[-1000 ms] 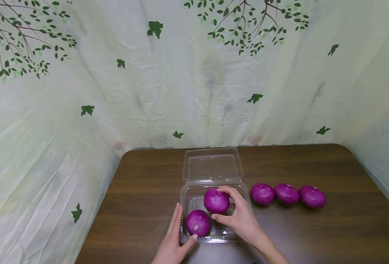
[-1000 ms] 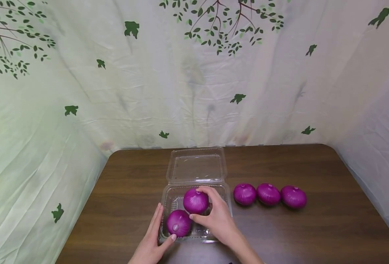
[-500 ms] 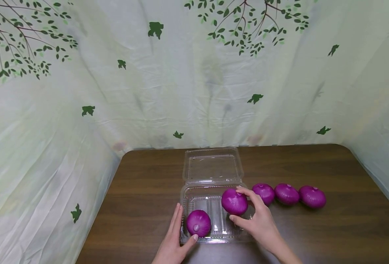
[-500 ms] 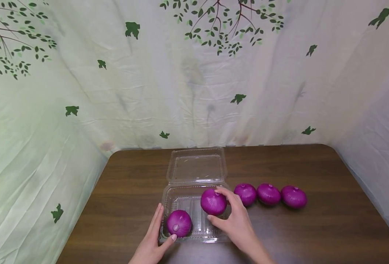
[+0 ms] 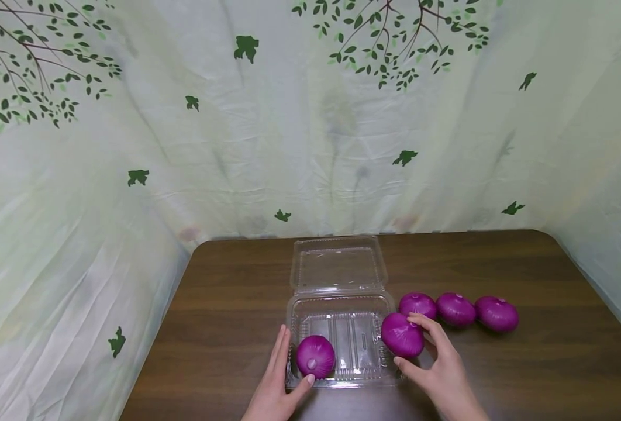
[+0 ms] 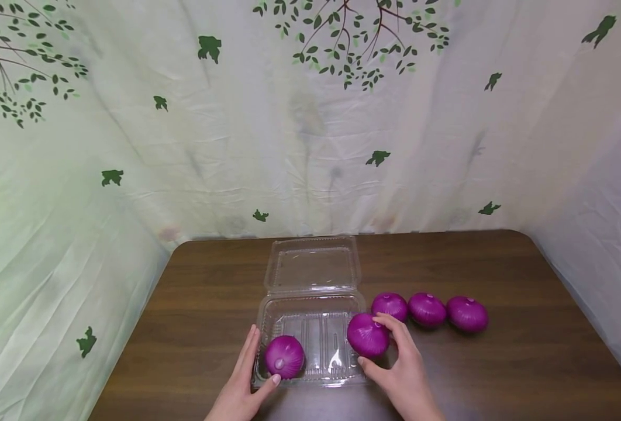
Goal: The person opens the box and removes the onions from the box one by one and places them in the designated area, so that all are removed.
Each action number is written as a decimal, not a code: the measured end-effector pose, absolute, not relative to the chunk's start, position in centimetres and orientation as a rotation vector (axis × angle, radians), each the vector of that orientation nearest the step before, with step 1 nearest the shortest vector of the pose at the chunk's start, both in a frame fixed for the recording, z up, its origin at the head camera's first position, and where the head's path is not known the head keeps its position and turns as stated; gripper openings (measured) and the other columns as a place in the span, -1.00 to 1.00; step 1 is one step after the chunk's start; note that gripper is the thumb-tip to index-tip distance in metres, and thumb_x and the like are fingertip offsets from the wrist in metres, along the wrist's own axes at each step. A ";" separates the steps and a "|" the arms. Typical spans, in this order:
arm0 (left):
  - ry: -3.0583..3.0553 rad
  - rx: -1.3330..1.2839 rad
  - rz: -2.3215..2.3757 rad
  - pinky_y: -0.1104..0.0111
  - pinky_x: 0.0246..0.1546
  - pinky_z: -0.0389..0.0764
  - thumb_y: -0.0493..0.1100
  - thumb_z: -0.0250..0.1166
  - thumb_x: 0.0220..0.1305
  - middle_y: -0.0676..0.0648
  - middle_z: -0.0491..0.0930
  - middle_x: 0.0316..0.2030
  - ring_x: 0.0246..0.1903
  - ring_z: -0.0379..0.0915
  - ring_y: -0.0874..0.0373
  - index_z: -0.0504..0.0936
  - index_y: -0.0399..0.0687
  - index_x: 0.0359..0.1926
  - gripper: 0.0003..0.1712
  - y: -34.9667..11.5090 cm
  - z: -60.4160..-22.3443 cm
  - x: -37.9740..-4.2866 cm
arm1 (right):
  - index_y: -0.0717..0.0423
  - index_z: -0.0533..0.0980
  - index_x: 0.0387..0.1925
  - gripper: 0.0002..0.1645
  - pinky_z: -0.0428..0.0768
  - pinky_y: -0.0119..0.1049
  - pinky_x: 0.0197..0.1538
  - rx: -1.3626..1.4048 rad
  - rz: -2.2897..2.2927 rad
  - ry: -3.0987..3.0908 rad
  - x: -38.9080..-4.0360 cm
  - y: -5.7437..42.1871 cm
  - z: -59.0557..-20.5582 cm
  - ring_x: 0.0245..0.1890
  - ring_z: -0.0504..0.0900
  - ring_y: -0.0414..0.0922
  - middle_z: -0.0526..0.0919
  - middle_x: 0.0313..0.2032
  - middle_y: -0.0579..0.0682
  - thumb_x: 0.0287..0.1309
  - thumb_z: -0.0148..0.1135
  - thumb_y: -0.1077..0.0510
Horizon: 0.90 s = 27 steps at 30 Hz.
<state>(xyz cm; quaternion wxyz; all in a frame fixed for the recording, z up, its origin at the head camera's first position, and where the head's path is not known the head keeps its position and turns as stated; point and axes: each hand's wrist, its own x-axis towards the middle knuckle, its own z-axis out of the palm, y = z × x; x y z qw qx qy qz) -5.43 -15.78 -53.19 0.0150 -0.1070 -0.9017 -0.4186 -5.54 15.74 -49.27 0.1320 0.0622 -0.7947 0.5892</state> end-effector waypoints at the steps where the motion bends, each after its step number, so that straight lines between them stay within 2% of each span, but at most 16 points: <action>1: -2.806 -0.334 -1.299 -0.13 0.23 0.29 0.16 0.40 0.17 -0.07 -0.12 0.54 0.43 -0.05 -0.07 -0.06 -0.03 0.56 0.13 -15.8 -53.2 -5.4 | 0.08 0.40 0.23 -0.09 0.43 -0.56 0.13 0.169 1.699 -2.309 -5.4 16.0 -49.3 0.13 0.44 -0.32 0.42 0.22 0.03 -0.24 0.60 0.40; 7: -2.804 -0.329 -1.284 -0.14 0.21 0.31 0.17 0.39 0.18 -0.09 -0.10 0.54 0.43 -0.03 -0.09 -0.04 -0.04 0.56 0.12 -15.8 -53.3 -5.4 | 0.06 0.41 0.23 -0.09 0.37 -0.70 0.08 -0.001 1.582 -2.407 -4.8 16.9 -49.3 0.07 0.38 -0.44 0.46 0.16 0.05 -0.22 0.61 0.33; 12: -2.779 -0.352 -1.257 -0.12 0.22 0.30 0.14 0.40 0.18 -0.15 -0.07 0.53 0.42 -0.01 -0.12 -0.03 -0.09 0.55 0.12 -15.8 -53.2 -5.4 | 0.05 0.38 0.25 -0.10 0.38 -0.70 0.03 -0.089 1.426 -2.551 -4.5 17.8 -49.3 0.08 0.48 -0.18 0.48 0.16 0.09 -0.18 0.60 0.25; 15: -2.782 -0.346 -1.272 -0.11 0.23 0.28 0.15 0.41 0.17 -0.11 -0.08 0.54 0.42 -0.03 -0.08 -0.04 -0.06 0.56 0.13 -15.7 -53.2 -5.4 | 0.05 0.36 0.25 -0.10 0.56 -0.37 0.06 -0.092 1.317 -2.643 -4.4 18.6 -49.5 0.08 0.54 0.06 0.47 0.17 0.10 -0.16 0.59 0.22; 19: -2.795 -0.328 -1.297 -0.14 0.23 0.29 0.17 0.39 0.18 -0.08 -0.10 0.54 0.43 -0.04 -0.07 -0.05 -0.03 0.56 0.13 -15.8 -53.2 -5.4 | 0.08 0.37 0.23 -0.11 0.54 0.11 0.02 -0.045 1.198 -2.714 -4.4 19.4 -50.1 0.07 0.54 0.12 0.49 0.13 0.13 -0.19 0.59 0.23; 27: -2.810 -0.320 -1.308 -0.17 0.20 0.31 0.18 0.39 0.18 -0.10 -0.11 0.54 0.43 -0.04 -0.08 -0.06 -0.02 0.57 0.13 -15.8 -53.1 -5.4 | 0.08 0.39 0.20 -0.10 0.52 0.19 0.00 -0.016 1.126 -2.757 -4.5 20.1 -51.2 0.05 0.55 0.16 0.52 0.11 0.18 -0.24 0.63 0.24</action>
